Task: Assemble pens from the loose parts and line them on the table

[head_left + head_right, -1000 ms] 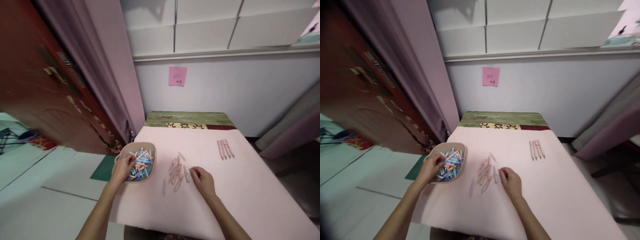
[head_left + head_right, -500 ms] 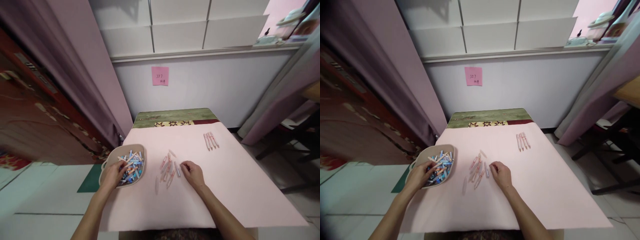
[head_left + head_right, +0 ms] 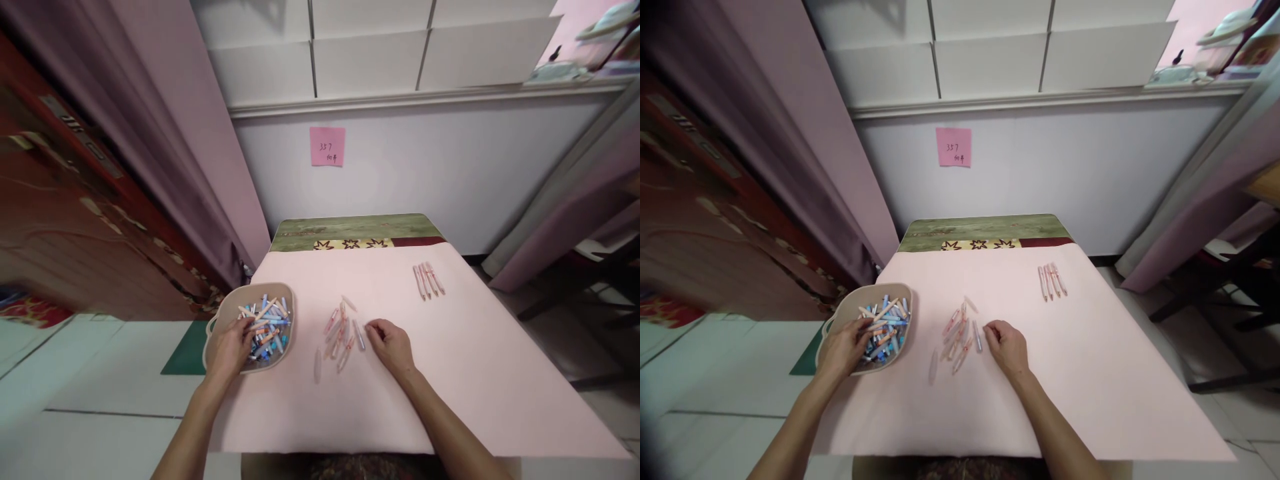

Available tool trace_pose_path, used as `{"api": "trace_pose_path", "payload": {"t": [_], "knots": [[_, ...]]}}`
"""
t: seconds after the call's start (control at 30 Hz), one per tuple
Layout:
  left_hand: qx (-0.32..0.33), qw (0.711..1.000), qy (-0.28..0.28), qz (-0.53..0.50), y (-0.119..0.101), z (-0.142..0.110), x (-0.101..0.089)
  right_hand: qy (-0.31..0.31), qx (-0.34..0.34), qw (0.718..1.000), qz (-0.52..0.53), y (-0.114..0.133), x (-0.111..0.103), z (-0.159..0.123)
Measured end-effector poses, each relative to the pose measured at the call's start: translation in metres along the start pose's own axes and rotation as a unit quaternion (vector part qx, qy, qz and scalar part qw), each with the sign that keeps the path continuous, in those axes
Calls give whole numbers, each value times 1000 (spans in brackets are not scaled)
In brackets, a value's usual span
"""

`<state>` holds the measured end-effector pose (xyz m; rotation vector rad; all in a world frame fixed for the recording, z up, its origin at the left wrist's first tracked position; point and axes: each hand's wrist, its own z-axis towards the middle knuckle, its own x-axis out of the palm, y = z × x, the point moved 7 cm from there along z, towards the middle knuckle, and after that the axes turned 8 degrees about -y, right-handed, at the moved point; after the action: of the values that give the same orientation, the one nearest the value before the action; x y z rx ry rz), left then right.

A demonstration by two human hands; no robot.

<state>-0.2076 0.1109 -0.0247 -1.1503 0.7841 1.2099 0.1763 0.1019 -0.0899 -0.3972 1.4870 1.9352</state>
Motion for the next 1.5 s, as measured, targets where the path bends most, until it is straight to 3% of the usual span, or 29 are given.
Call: {"api": "trace_pose_path", "payload": {"t": [0.17, 0.43, 0.6, 0.83, 0.97, 1.1, 1.2, 1.3, 1.4, 1.5], "knots": [[-5, 999, 27, 17, -4, 1, -8, 2, 0, 1000, 6, -1, 1, -1], [-96, 990, -45, 96, 19, -1, -46, 10, 8, 1000, 8, -3, 2, -3], [-78, 996, -6, 31, 8, -9, -36, 14, 12, 1000, 8, -3, 3, -3], [-7, 989, 102, -103, -23, -4, 2, 6, 5, 1000, 7, -1, 1, -2], [-22, 992, 84, -97, -17, 10, 10, 3, 5, 1000, 5, 0, 1, -2], [-39, 993, 29, -105, -17, 9, -1, 2, 3, 1000, 5, 0, 0, -1], [-44, 988, -29, -142, -36, -10, -20, 2, 2, 1000, 4, 0, -1, 0], [-12, 979, -84, -186, -73, -41, -34, 4, 1, 1000, 5, 0, 0, 0], [35, 974, 20, -222, -113, -73, -11, 6, 1, 1000, 7, 0, 0, 0], [20, 971, 93, -220, -127, -95, 22, 8, 0, 1000, 9, 0, 0, 0]]}}
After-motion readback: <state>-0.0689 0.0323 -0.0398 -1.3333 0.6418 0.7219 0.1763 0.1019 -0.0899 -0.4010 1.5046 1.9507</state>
